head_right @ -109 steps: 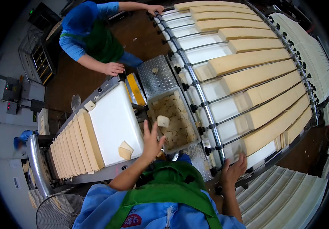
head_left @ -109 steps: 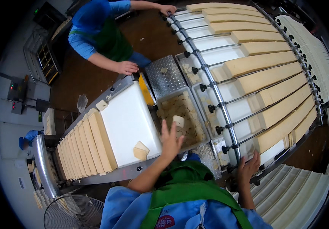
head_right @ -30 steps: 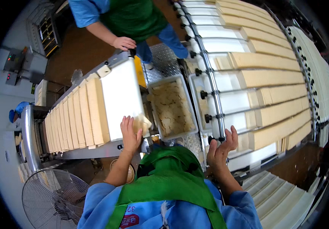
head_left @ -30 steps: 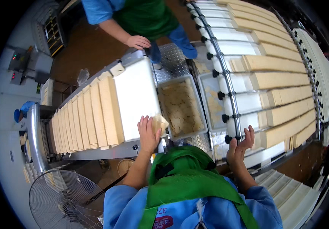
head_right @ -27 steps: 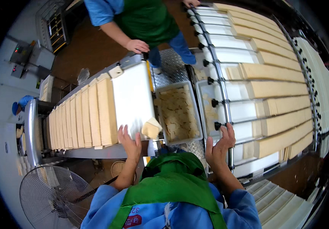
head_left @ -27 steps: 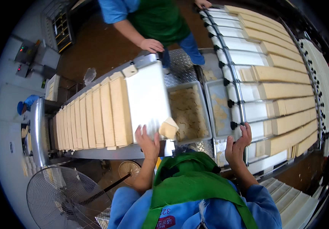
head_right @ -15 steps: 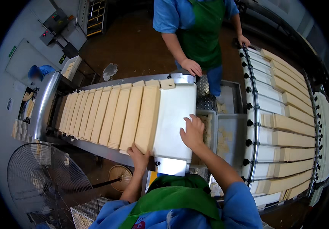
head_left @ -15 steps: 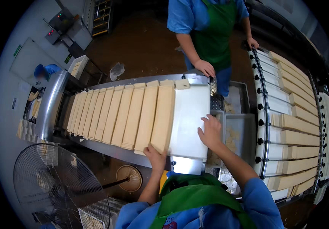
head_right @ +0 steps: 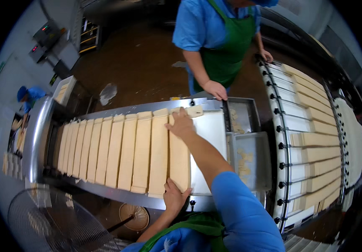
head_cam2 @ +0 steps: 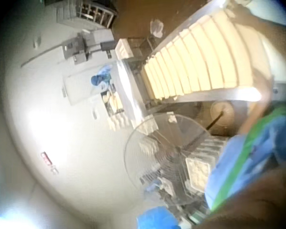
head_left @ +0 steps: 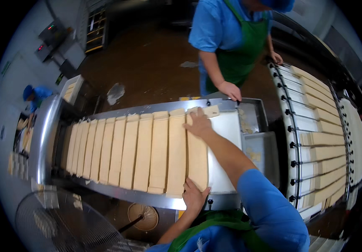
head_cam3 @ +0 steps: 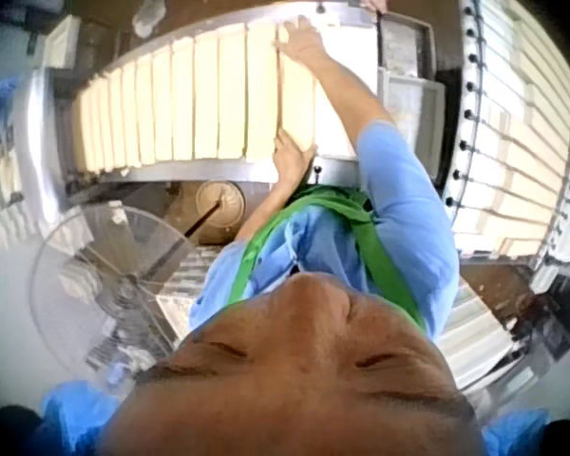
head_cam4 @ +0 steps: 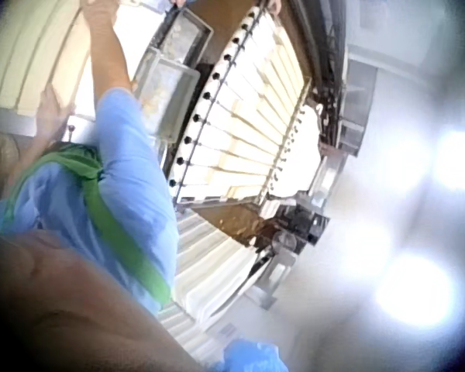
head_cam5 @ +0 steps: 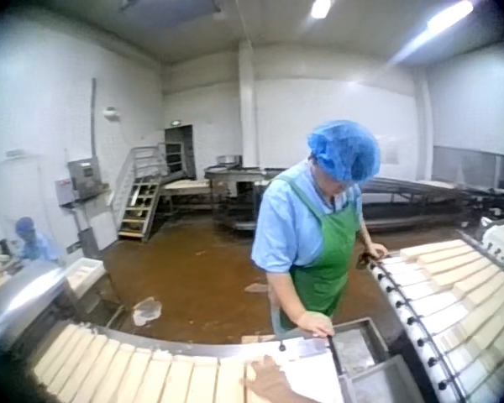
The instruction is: The person uses their hands to move and arrange rectangular blocks on a conveyor belt and place some of them into plastic trays.
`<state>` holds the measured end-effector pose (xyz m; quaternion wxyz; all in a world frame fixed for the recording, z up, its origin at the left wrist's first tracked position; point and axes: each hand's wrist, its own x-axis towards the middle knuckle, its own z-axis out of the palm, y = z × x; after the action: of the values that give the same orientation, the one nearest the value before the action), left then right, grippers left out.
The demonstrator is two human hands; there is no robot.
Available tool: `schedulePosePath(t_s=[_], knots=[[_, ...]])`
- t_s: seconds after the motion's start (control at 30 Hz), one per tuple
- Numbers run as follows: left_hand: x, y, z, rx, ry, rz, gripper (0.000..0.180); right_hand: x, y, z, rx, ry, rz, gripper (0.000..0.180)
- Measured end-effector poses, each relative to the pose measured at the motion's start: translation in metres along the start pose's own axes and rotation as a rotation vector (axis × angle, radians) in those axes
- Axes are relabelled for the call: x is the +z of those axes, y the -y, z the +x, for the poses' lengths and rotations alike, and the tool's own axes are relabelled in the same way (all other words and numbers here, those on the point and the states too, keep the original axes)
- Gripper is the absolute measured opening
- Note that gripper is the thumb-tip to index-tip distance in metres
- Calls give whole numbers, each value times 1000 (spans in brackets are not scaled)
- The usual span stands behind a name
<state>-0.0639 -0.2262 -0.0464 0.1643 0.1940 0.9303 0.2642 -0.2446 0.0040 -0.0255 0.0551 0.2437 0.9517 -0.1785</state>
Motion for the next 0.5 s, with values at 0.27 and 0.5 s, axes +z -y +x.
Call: schedulePosePath(t_s=[0.27, 0.5], knots=[[-3, -3, 6, 97, 107, -23, 99, -34, -52, -32, 500, 40, 67, 77], [22, -57, 14, 187, 229, -70, 97, -44, -151, -108, 661, -279, 366, 95]])
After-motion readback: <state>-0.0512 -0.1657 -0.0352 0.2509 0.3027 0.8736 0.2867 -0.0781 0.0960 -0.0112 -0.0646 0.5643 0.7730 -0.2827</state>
